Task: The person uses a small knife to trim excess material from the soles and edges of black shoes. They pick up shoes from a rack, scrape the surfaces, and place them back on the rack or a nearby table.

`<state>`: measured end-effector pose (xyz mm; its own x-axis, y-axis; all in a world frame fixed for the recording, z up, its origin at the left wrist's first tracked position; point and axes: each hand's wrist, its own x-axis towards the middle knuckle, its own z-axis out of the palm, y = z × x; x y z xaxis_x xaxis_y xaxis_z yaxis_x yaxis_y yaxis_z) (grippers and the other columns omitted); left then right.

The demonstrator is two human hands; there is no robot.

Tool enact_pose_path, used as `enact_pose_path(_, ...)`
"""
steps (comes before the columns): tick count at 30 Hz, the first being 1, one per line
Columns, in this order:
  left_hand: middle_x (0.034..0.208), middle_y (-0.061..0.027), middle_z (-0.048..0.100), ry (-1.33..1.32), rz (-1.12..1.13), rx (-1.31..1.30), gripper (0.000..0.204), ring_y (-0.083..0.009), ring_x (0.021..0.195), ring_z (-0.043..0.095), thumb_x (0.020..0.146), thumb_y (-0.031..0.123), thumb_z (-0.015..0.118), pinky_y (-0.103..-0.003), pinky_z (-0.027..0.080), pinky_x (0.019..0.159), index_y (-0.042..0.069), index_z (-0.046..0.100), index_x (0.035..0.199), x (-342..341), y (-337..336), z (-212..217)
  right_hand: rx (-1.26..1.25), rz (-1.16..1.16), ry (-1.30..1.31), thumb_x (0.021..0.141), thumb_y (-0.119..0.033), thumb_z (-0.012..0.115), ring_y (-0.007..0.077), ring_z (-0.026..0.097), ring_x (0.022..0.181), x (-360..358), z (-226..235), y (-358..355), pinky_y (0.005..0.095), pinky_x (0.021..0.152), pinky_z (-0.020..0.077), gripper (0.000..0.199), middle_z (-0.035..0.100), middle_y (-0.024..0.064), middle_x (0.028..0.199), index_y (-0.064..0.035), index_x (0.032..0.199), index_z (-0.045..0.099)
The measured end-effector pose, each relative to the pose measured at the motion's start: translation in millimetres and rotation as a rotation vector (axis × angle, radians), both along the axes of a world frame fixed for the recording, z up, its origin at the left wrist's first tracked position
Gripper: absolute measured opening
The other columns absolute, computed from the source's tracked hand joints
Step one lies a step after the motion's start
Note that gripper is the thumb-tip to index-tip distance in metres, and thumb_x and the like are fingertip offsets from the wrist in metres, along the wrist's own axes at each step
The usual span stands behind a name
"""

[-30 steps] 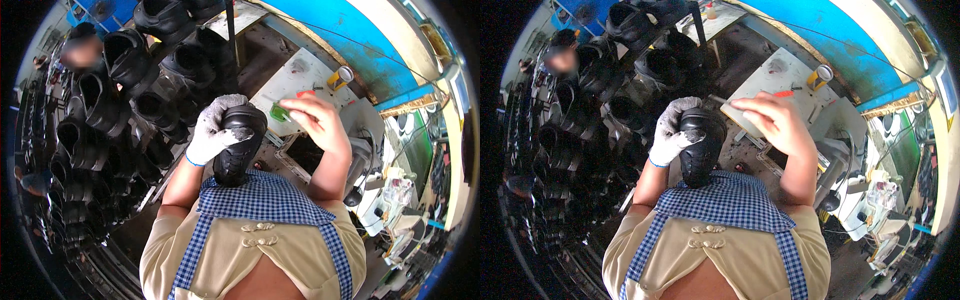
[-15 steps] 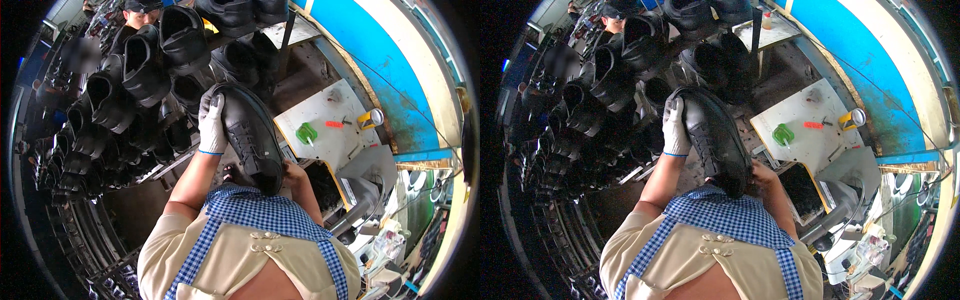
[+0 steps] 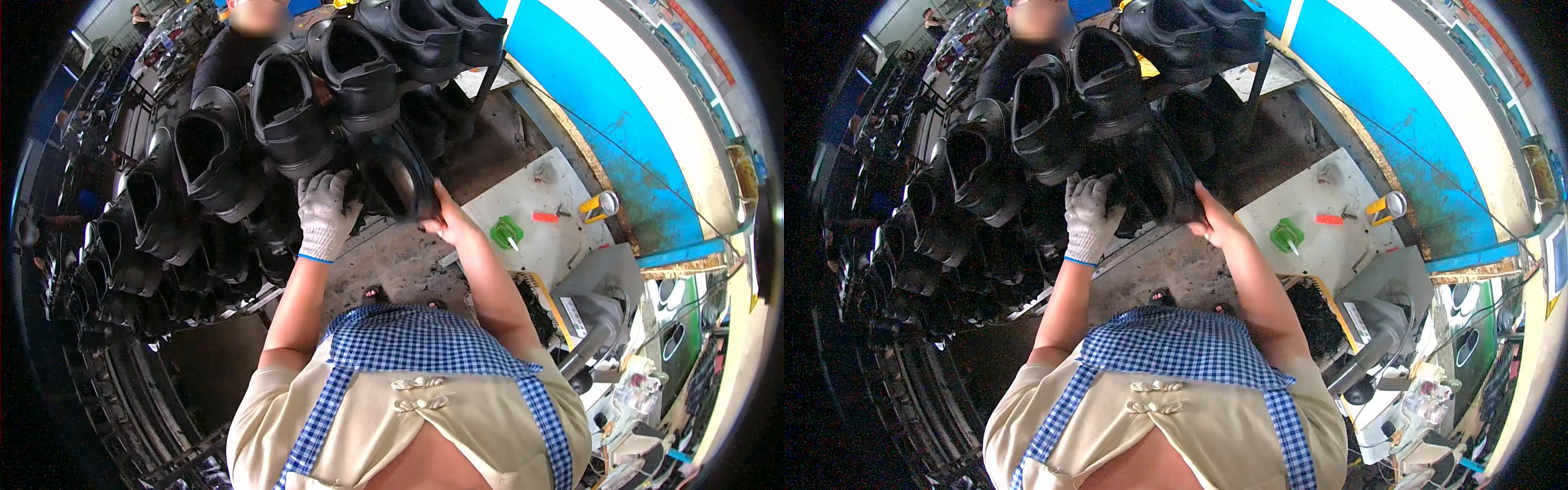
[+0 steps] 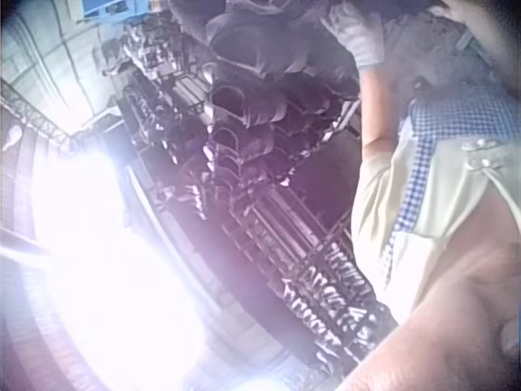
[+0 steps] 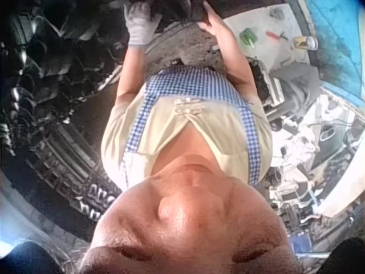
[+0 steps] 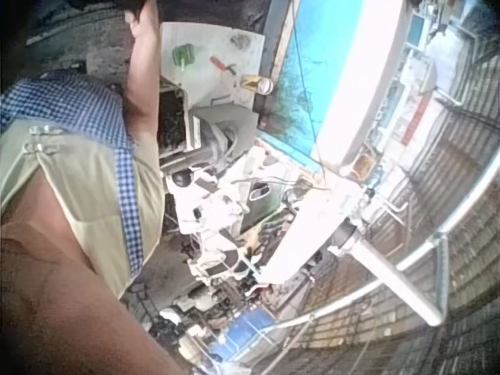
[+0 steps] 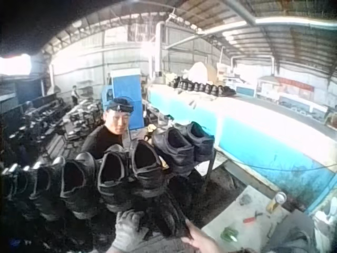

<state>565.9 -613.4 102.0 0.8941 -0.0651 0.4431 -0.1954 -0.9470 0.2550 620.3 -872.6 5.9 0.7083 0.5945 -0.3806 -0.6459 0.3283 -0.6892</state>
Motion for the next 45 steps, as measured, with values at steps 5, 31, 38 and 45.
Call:
enact_pose_path(5, 0.099, -0.0140, 0.067, -0.047, -0.074, 0.012, 0.037, -0.0329, 0.103, 0.060, 0.068, 0.025, 0.073, -0.051, 0.037, 0.106, 0.006, 0.068, 0.099, -4.8, 12.4, 5.4, -0.141, -0.159, 0.083, 0.086, -0.075, 0.045, 0.0077, 0.036, 0.039, 44.9, 17.9, 61.8, 0.0230, 0.034, 0.0213, 0.060, 0.048, -0.0026, 0.058, -0.0158, 0.084, 0.056)
enact_pose_path(31, 0.119, -0.0144, 0.064, 0.468, -0.328, -1.597, 0.038, -0.0260, 0.106, 0.063, 0.092, 0.021, 0.060, -0.036, 0.051, 0.092, -0.001, 0.057, 0.123, -85.1, -22.4, 74.6, -0.047, -0.294, -0.934, 0.073, -0.024, 0.084, 0.0216, 0.046, 0.129, -103.8, 127.1, 20.3, 0.0355, 0.110, 0.0337, 0.091, 0.045, 0.0150, 0.142, -0.0018, 0.146, 0.035)
enact_pose_path(38, 0.111, -0.0118, 0.067, 0.989, -0.548, -2.037, 0.036, -0.0218, 0.103, 0.065, 0.093, 0.022, 0.059, -0.035, 0.051, 0.096, -0.001, 0.059, 0.120, -54.0, -55.2, 55.8, -0.144, -0.303, -0.750, 0.074, -0.022, 0.084, 0.0204, 0.049, 0.126, -108.7, 125.1, -14.9, 0.0340, 0.107, 0.0373, 0.088, 0.048, 0.0120, 0.140, -0.0007, 0.145, 0.036)
enact_pose_path(45, 0.109, -0.0098, 0.064, 0.700, -1.114, -1.042, 0.030, -0.0209, 0.097, 0.058, 0.090, 0.014, 0.063, -0.030, 0.047, 0.091, 0.000, 0.058, 0.116, -40.6, -109.1, 27.0, -0.298, -0.340, -0.467, 0.082, -0.022, 0.075, 0.0203, 0.059, 0.108, -150.1, 108.8, -91.5, 0.0338, 0.085, 0.0523, 0.073, 0.056, 0.0119, 0.128, 0.0024, 0.142, 0.040)
